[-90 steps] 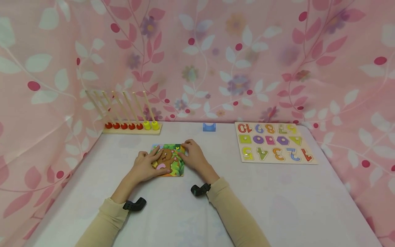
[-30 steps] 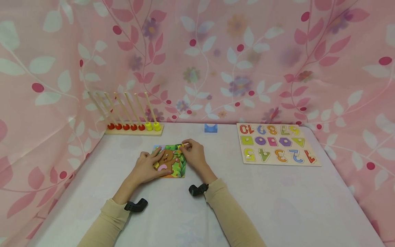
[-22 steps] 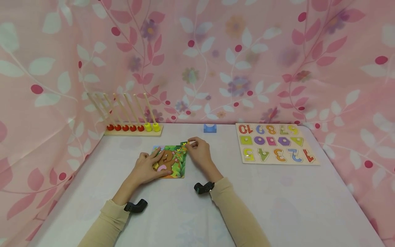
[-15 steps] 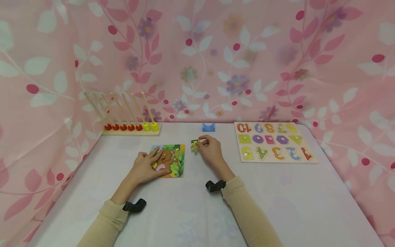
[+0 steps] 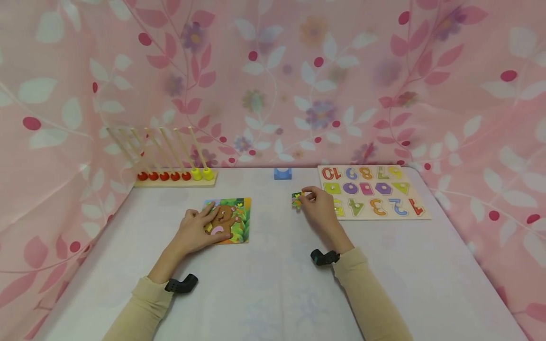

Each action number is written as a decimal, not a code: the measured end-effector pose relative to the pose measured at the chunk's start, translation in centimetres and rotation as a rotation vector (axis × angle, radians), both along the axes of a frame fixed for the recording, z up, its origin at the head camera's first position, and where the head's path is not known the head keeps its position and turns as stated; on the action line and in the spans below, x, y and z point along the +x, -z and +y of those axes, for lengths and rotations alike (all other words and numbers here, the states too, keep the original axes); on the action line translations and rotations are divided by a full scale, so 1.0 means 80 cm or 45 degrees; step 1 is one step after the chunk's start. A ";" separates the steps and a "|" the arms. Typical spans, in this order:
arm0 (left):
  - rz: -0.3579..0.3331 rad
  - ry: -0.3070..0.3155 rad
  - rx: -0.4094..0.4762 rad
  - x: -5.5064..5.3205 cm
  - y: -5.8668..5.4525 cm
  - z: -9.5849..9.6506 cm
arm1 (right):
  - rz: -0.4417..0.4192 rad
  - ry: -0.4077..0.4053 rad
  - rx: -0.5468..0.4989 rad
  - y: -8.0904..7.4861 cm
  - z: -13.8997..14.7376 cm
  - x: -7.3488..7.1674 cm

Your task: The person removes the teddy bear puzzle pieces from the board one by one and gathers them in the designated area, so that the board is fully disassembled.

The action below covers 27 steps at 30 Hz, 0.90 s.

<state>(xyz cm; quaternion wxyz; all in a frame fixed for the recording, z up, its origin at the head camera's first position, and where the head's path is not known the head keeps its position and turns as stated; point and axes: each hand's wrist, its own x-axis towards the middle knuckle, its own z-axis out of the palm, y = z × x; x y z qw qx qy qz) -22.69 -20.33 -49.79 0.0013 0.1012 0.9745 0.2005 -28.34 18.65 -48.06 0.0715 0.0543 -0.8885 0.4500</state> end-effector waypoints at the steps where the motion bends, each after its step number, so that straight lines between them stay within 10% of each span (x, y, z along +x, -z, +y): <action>1: 0.001 -0.001 -0.003 0.000 -0.001 0.000 | 0.004 0.001 0.005 0.000 0.003 -0.001; 27: 0.003 -0.007 -0.002 0.002 -0.004 0.001 | 0.012 0.025 0.314 0.004 0.020 -0.013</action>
